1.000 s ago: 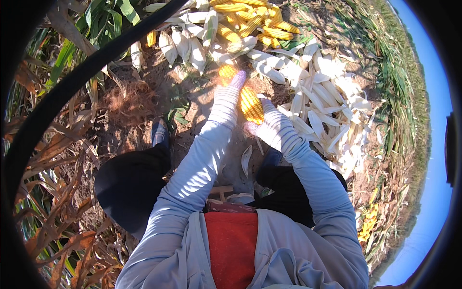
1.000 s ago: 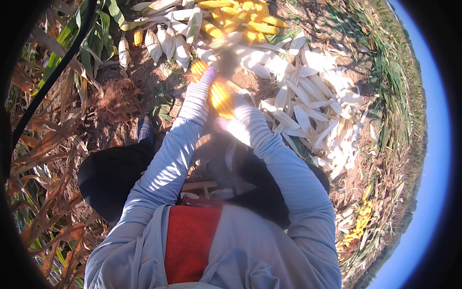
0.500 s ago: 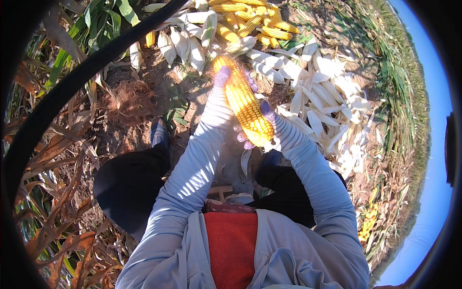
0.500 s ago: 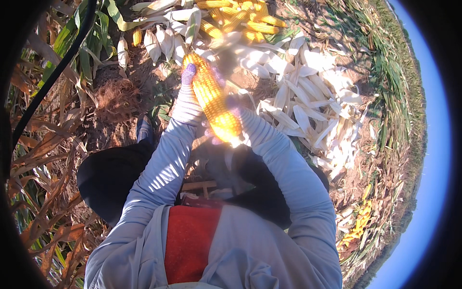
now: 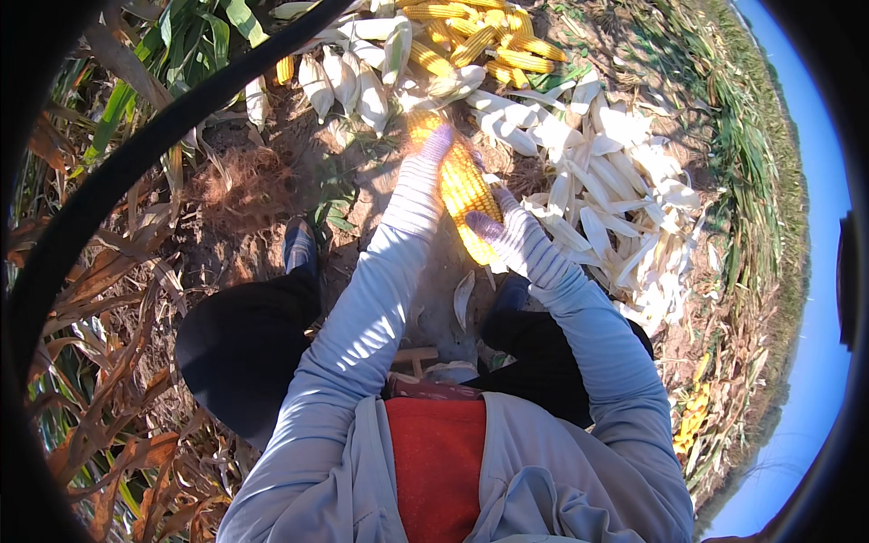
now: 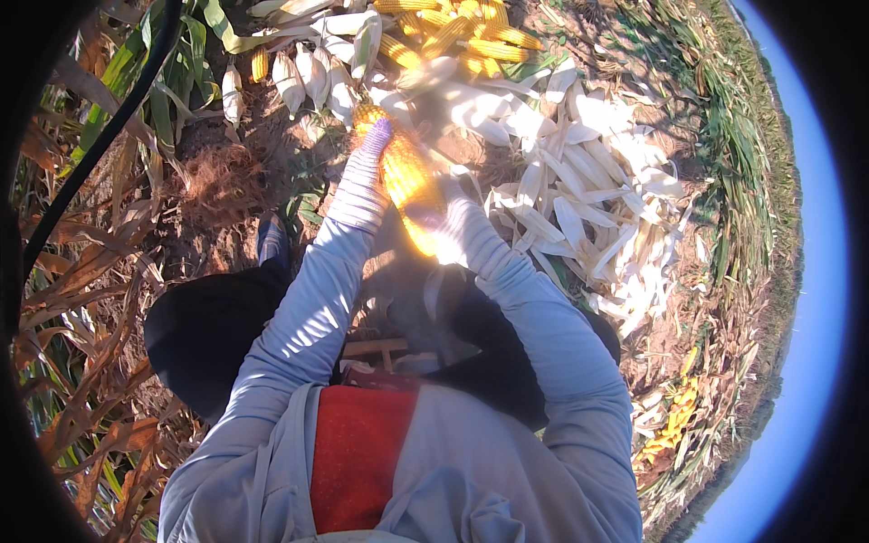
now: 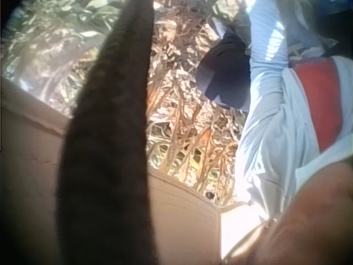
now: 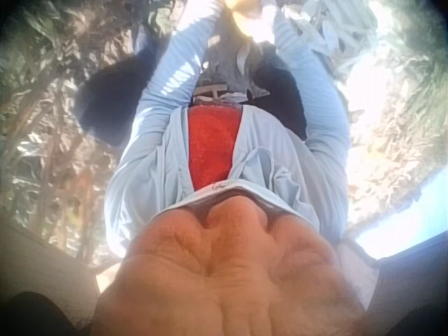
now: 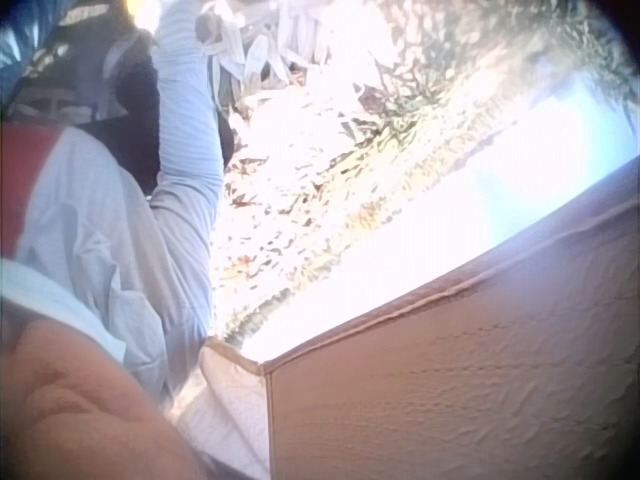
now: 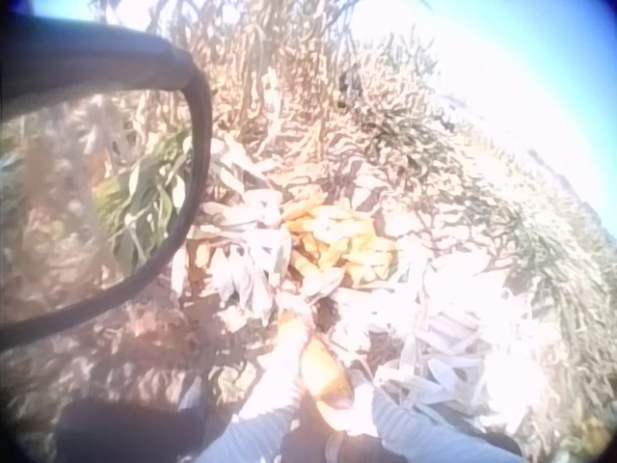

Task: The person shucks corn cobs by hand, peeling back husks and removing silk. Shucked cobs are placed in a pile on the ground, and husks are discarded nearby.

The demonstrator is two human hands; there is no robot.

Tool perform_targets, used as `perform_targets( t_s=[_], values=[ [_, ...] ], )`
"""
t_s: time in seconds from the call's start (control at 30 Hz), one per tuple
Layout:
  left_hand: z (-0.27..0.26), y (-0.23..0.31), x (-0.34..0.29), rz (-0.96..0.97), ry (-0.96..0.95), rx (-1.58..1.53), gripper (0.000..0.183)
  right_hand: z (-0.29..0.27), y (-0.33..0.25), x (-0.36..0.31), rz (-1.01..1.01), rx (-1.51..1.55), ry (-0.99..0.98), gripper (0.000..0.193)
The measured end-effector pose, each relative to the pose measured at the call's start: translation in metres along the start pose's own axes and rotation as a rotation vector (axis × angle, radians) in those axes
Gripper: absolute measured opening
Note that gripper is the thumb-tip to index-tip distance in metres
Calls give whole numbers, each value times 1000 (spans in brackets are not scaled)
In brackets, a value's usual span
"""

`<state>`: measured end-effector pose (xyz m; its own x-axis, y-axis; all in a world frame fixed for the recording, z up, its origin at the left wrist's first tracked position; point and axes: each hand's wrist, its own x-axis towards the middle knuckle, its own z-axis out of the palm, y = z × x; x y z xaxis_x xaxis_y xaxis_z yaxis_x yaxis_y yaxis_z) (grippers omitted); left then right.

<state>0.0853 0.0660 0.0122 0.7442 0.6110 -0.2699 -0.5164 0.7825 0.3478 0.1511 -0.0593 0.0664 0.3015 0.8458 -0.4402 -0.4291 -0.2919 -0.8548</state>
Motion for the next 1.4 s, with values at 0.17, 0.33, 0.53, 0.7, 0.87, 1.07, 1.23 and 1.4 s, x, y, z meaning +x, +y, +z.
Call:
perform_targets(
  t_s=[0.17,0.33,0.53,0.7,0.87,1.07,1.23,1.4],
  values=[
    [15,8,-7,-78,-110,-256,42,-4,-12,-10,315,220,-232,73],
    [28,12,-17,-89,-75,-316,42,-7,-8,-9,314,222,-259,75],
    [19,12,-10,-23,-10,-258,41,-19,-5,6,385,283,-328,73],
    [6,6,1,93,92,-114,41,-16,-12,2,329,193,-307,81],
    [-2,-5,10,195,164,10,40,-13,-23,2,359,62,-175,77],
    [-4,-13,14,254,155,83,40,-17,-21,-4,179,-19,-71,71],
    [-5,-8,9,315,175,466,41,-18,-23,1,254,420,-161,68],
    [-24,-8,9,415,274,1208,47,-12,-29,-3,56,404,26,71]
  ],
)
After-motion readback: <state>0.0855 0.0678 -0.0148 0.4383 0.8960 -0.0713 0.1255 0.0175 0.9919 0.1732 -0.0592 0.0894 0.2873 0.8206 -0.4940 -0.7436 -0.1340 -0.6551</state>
